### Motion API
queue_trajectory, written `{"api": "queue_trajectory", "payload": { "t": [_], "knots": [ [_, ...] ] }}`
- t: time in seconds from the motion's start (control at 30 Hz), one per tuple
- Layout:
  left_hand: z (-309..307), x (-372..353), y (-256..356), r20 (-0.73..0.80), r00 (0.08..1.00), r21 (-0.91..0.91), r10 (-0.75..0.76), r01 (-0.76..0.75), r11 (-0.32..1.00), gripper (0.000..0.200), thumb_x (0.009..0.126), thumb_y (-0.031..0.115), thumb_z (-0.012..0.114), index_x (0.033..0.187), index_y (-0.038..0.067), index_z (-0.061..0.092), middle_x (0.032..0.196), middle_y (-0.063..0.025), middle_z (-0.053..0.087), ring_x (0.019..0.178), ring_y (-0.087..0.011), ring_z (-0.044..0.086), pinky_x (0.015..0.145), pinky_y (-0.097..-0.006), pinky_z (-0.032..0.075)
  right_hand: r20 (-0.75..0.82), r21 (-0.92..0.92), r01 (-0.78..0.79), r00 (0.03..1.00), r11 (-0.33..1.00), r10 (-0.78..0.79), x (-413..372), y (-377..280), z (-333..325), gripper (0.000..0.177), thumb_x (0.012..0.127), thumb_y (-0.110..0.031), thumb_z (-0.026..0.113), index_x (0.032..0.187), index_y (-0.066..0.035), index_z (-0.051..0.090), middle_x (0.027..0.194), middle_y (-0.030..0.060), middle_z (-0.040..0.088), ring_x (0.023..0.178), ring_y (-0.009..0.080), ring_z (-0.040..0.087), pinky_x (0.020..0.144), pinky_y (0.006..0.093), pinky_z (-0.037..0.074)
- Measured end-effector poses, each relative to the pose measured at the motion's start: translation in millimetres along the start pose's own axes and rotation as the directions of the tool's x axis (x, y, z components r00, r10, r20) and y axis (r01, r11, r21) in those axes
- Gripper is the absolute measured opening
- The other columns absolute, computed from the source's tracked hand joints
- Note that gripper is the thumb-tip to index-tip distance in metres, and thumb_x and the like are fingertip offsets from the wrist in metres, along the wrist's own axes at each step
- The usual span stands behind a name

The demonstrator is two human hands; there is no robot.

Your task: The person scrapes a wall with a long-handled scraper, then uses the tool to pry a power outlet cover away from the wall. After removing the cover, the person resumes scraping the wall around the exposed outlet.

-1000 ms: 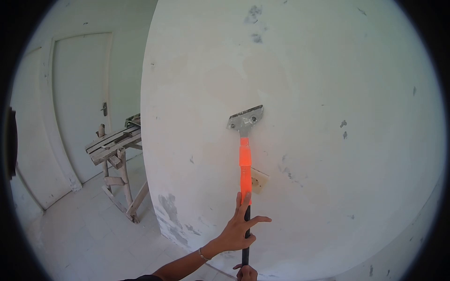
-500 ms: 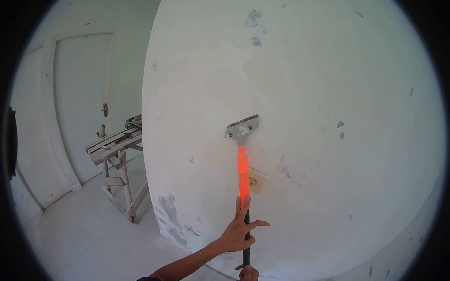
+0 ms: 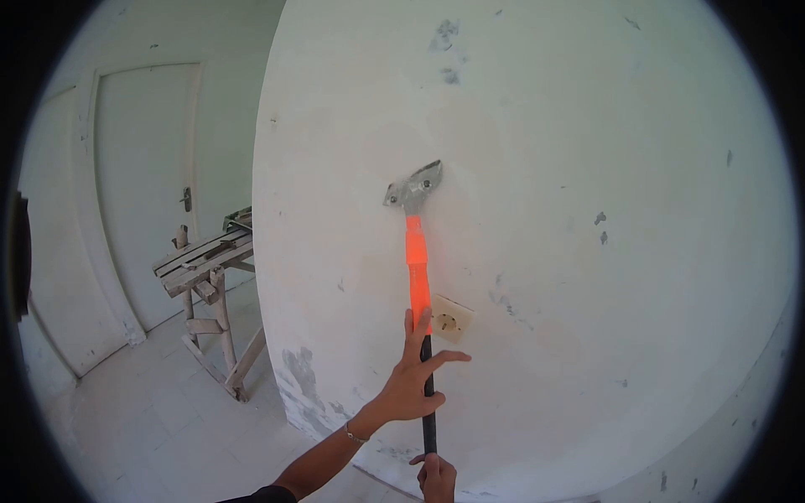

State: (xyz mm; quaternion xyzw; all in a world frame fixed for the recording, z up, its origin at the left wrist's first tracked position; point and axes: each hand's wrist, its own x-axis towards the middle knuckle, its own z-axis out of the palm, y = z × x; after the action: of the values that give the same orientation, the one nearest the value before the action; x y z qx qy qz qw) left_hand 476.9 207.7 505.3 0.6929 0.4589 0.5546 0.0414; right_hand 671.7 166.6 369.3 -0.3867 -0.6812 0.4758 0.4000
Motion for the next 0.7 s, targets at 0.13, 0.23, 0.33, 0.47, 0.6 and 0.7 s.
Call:
{"api": "queue_trajectory", "payload": {
  "t": [0.13,0.23,0.33,0.47,0.6,0.7],
  "knots": [
    [3.6,-0.8,-2.6,-0.027,0.999,-0.027,-0.026,0.025,0.999,0.063,0.062,-0.002,0.063,0.117,0.028,0.067,0.165,-0.0164,-0.005,0.148,-0.049,-0.016,0.097,-0.046,0.048,-0.018,0.0,-0.039,0.999,0.999,0.039,-0.5,6.2,1.6,0.052,0.106,-0.04,0.041,0.084,-0.002,0.068,0.05,-0.0039,0.04,0.041,0.0055,0.034,0.039,0.0258,0.026],
    [22.2,-17.1,-1.0,0.033,0.997,0.008,-0.063,0.063,0.998,0.062,0.061,-0.002,0.063,0.117,0.026,0.067,0.165,-0.0162,-0.005,0.148,-0.0486,-0.016,0.097,-0.0469,0.047,-0.015,-0.02,-0.085,0.996,0.996,0.084,-10.9,23.4,-10.2,0.051,0.106,-0.04,0.041,0.085,-0.002,0.068,0.051,-0.0046,0.039,0.042,0.0056,0.033,0.041,0.026,0.025],
    [10.6,-9.4,-3.4,0.01,0.999,-0.011,-0.039,0.039,0.999,0.063,0.061,-0.002,0.063,0.117,0.027,0.067,0.165,-0.0165,-0.005,0.147,-0.0489,-0.017,0.098,-0.0474,0.047,-0.012,-0.011,-0.096,0.995,0.995,0.096,-4.3,20.9,-7.0,0.052,0.106,-0.041,0.041,0.085,-0.002,0.068,0.051,-0.005,0.038,0.044,0.0054,0.033,0.042,0.0262,0.024],
    [-8.5,10.6,-4.6,-0.048,0.999,-0.009,-0.01,0.01,1.0,0.064,0.061,-0.001,0.063,0.117,0.028,0.067,0.165,-0.0161,-0.007,0.147,-0.0498,-0.018,0.1,-0.0505,0.046,0.018,0.077,-0.061,0.998,0.995,0.06,8.0,-18.9,0.5,0.05,0.106,-0.04,0.041,0.088,-0.002,0.069,0.053,-0.0051,0.038,0.044,0.0047,0.032,0.041,0.0254,0.024],
    [12.3,-7.6,-0.7,-0.035,0.998,-0.02,-0.049,0.048,0.999,0.064,0.061,-0.002,0.063,0.118,0.027,0.066,0.165,-0.0157,-0.008,0.147,-0.0501,-0.018,0.101,-0.0526,0.045,0.139,0.113,-0.208,0.972,0.972,0.192,-6.9,-0.3,-22.0,0.047,0.106,-0.04,0.04,0.094,-0.003,0.068,0.054,-0.0048,0.041,0.042,0.0044,0.034,0.038,0.0235,0.027],
    [19.7,-7.8,-5.6,-0.008,1.0,0.041,0.012,-0.012,0.999,0.064,0.062,-0.002,0.064,0.119,0.026,0.065,0.165,-0.0153,-0.009,0.147,-0.0501,-0.018,0.095,-0.0503,0.049,0.123,0.082,-0.226,0.969,0.971,0.216,-4.3,4.5,-29.3,0.048,0.106,-0.039,0.039,0.095,-0.002,0.067,0.055,-0.0045,0.041,0.042,0.0045,0.034,0.039,0.0234,0.027]
  ]
}}
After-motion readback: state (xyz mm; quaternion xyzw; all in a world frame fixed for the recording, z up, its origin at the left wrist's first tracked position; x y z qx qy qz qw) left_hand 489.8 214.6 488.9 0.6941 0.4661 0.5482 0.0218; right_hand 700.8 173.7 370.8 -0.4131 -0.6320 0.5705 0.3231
